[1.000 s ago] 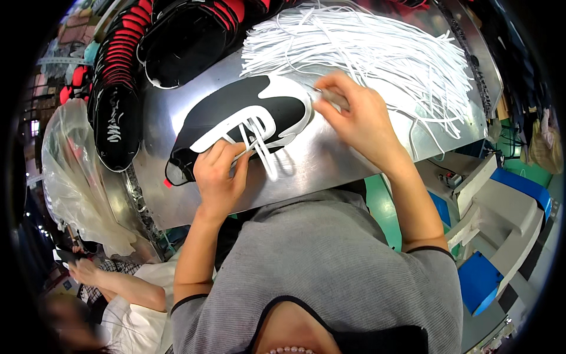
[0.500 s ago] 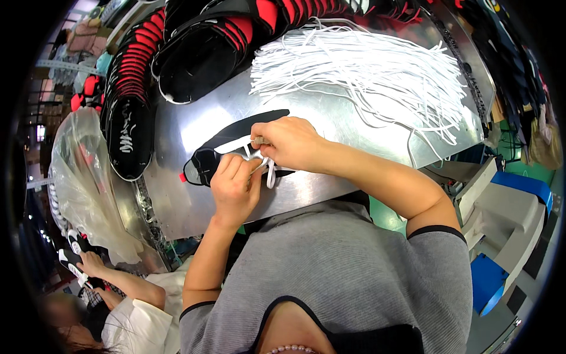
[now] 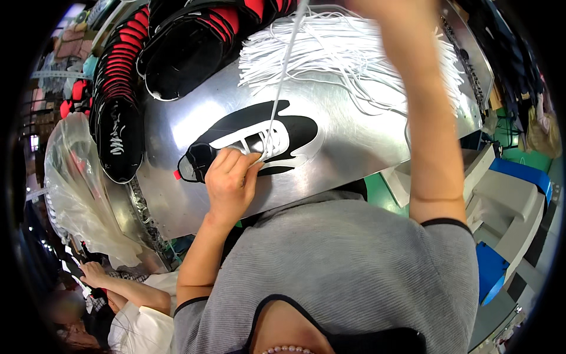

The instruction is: The person laces a shoe by hand, threading a white lace through the eyelets of a black and white shoe upper. They pick up the lace, thread it through several eyelets one by one, and pull it through each time until the shoe is partially laced.

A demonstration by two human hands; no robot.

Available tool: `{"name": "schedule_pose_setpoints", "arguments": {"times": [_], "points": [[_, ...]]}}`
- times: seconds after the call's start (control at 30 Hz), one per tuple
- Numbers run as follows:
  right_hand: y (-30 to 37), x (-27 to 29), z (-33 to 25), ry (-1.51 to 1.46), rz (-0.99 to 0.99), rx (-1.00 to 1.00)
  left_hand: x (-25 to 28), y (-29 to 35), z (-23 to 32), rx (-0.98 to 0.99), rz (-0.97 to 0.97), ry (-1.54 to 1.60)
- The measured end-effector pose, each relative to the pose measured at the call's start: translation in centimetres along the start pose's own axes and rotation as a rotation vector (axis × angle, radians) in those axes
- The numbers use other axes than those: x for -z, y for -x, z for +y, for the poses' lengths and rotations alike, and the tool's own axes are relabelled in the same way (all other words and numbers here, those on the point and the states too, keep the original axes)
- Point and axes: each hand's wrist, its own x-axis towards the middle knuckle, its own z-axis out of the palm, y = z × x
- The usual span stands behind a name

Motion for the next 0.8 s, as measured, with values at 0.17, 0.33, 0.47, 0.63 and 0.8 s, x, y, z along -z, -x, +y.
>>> {"name": "schedule_pose_setpoints", "arguments": {"times": [0.17,0.33,0.47,0.63,0.8], "points": [[11.7,-9.9,0.0,-0.541,-0.542,-0.443,1.2,0.4,-0.3,0.173,-0.01,0.13],[11.7,-12.7,0.8,-0.385,-0.646,-0.515,2.0,-0.8,-0.4,0.686,-0.081,0.276],[12.0,-14.4,0.8,-0.24,-0.634,-0.406,0.8,-0.9,-0.5,0.711,-0.008,0.147],[12.5,-13.6,0.3,-0.117,-0.73,-0.324,-0.7,-0.5,-1.1,0.694,0.127,0.09],[13.2,-12.1,0.3,-0.146,-0.614,-0.207,-1.0,-0.7,-0.9,0.65,0.178,0.024]]}}
